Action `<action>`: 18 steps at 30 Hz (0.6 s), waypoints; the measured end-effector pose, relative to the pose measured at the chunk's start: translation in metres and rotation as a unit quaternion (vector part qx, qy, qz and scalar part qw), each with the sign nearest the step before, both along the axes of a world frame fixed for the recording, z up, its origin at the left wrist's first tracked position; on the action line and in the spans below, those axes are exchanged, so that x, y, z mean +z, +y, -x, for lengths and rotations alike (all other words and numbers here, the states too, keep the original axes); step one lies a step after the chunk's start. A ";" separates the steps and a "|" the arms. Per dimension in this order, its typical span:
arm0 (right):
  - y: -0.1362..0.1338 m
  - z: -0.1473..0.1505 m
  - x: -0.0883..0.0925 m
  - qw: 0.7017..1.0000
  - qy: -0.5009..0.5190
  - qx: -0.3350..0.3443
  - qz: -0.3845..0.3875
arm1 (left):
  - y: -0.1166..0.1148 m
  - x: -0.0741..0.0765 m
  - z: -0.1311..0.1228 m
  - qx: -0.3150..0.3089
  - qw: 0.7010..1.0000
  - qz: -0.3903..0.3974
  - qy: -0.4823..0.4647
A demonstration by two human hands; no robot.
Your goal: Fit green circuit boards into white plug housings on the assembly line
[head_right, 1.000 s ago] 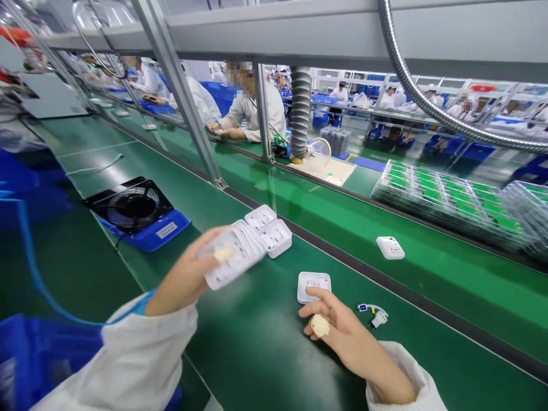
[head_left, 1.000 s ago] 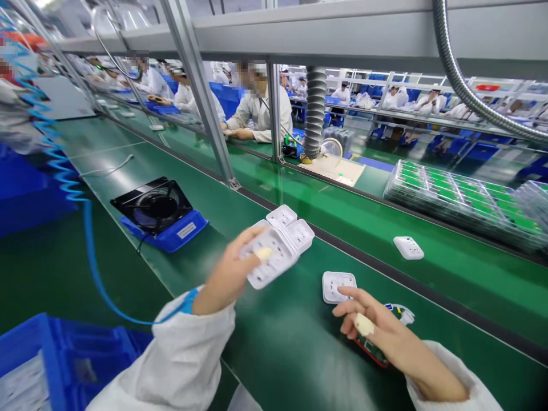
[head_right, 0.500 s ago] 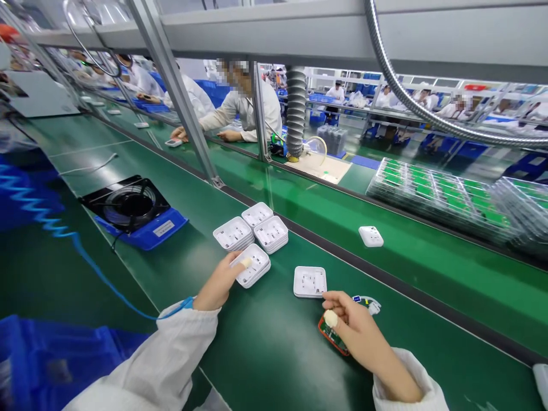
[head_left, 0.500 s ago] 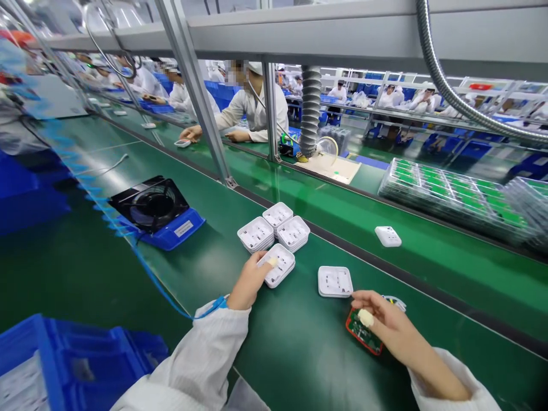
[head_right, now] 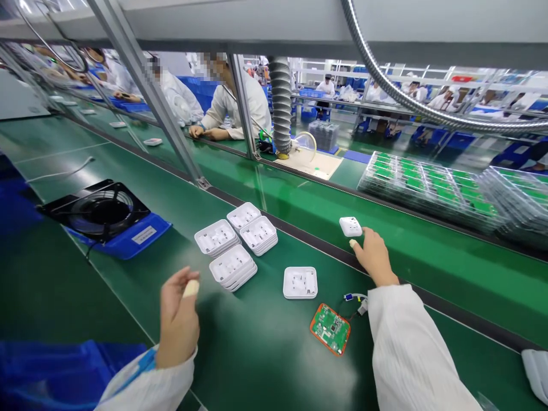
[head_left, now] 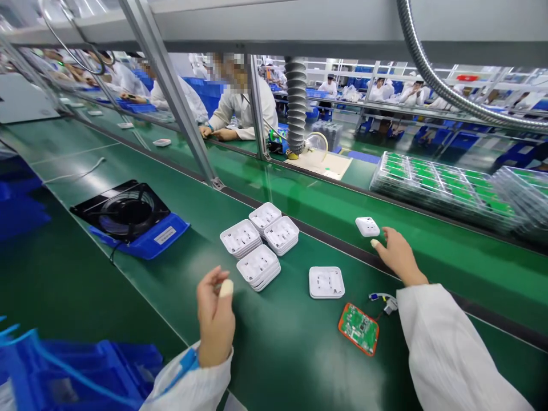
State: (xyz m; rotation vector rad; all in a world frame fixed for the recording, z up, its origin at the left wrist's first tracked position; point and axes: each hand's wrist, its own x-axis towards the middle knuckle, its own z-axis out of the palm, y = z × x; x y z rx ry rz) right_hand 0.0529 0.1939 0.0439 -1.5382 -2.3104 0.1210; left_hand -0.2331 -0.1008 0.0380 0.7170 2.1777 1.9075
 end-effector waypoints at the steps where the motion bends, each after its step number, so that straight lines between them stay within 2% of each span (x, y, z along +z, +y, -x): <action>1: 0.011 0.006 -0.005 1.000 -0.021 -0.014 -0.009 | -0.006 -0.001 -0.007 -0.017 0.997 -0.017 0.073; 2: 0.021 0.014 -0.011 0.999 -0.038 -0.029 -0.012 | -0.010 -0.002 -0.015 -0.060 0.988 -0.021 0.138; 4: 0.035 0.030 -0.021 0.997 -0.056 -0.058 -0.007 | -0.012 -0.003 -0.032 -0.183 0.955 0.022 0.231; 7: 0.046 0.052 -0.032 0.996 -0.061 -0.071 0.002 | 0.000 -0.003 -0.053 -0.316 0.897 0.111 0.289; 10: 0.051 0.060 -0.032 0.998 -0.036 -0.051 0.019 | 0.020 0.000 -0.061 -0.391 0.857 0.167 0.291; 13: 0.042 0.052 -0.022 0.987 0.111 -0.035 0.113 | 0.037 0.004 -0.060 -0.426 0.840 0.187 0.278; 14: 0.035 0.046 -0.017 0.966 0.191 -0.021 0.173 | 0.041 0.004 -0.059 -0.431 0.839 0.190 0.272; 15: 0.026 0.040 -0.013 0.932 0.273 -0.002 0.240 | 0.046 0.004 -0.057 -0.436 0.838 0.192 0.268; 17: 0.004 0.027 -0.004 0.843 0.404 0.043 0.352 | 0.054 0.001 -0.056 -0.442 0.835 0.197 0.262; 18: -0.008 0.021 -0.001 0.809 0.443 0.060 0.381 | 0.059 -0.001 -0.055 -0.446 0.833 0.199 0.262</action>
